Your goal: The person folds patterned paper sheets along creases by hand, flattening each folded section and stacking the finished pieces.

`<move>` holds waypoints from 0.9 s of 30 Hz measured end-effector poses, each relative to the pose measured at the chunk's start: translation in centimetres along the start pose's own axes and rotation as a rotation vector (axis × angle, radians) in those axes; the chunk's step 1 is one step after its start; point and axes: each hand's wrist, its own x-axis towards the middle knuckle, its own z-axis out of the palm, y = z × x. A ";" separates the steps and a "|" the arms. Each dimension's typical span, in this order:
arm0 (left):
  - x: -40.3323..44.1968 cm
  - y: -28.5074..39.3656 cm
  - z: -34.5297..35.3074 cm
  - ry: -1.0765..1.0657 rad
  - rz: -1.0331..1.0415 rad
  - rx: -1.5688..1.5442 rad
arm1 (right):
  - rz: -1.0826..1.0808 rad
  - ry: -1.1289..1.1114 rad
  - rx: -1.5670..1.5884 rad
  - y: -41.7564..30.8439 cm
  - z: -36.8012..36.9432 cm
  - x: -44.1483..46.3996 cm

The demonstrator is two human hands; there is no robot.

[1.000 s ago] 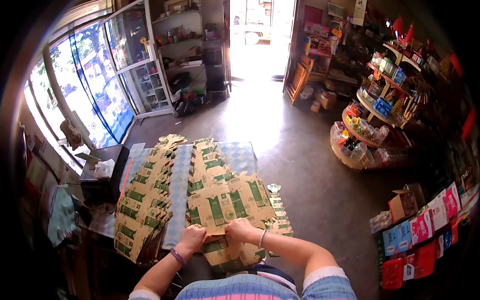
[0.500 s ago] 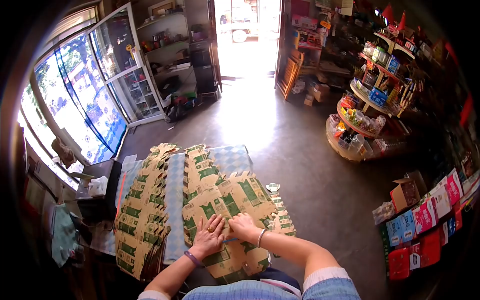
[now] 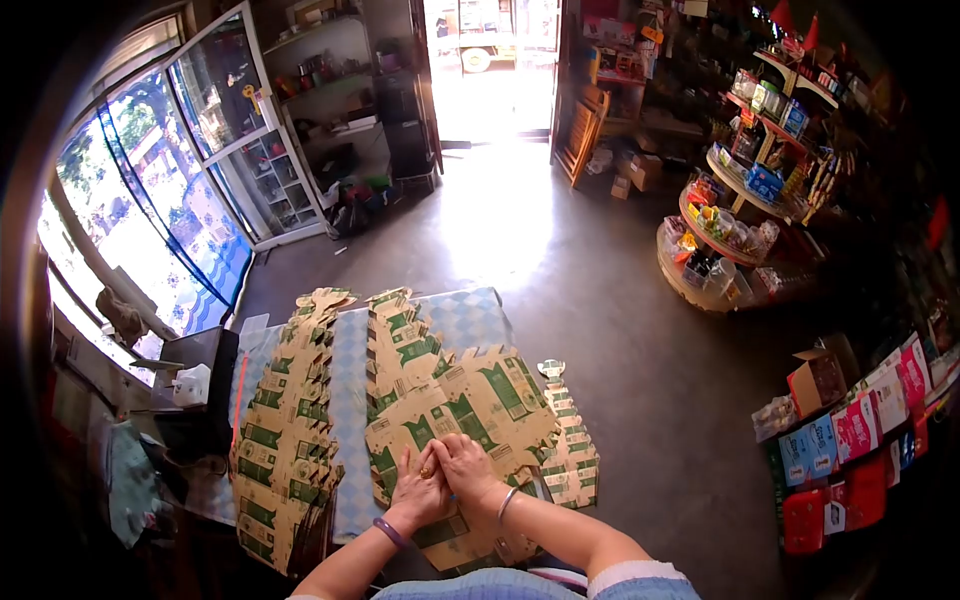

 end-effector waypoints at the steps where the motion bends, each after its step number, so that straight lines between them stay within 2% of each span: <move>1: 0.0 0.1 -0.5 -0.007 0.007 -0.018 | -0.027 -0.027 -0.061 0.1 -0.2 0.2; 4: -0.1 -0.2 -0.9 0.014 0.033 -0.006 | -0.077 -0.024 -0.109 0.4 -0.3 0.1; 8: 0.2 -1.4 -3.4 0.020 0.254 0.106 | -0.099 0.005 -0.098 0.5 -0.5 0.2; 11: 0.3 -1.6 -1.4 0.141 0.187 0.021 | -0.129 0.037 -0.129 1.0 0.3 0.0; 20: 0.6 -1.3 -2.3 0.124 0.171 0.086 | -0.104 0.036 -0.101 0.9 0.1 0.9; 22: 0.9 -1.8 -0.5 0.215 0.130 0.108 | -0.042 -0.033 -0.064 1.0 -0.1 1.2; 27: 0.8 -2.1 0.4 0.197 0.106 0.145 | -0.111 -0.036 -0.158 1.2 0.1 1.0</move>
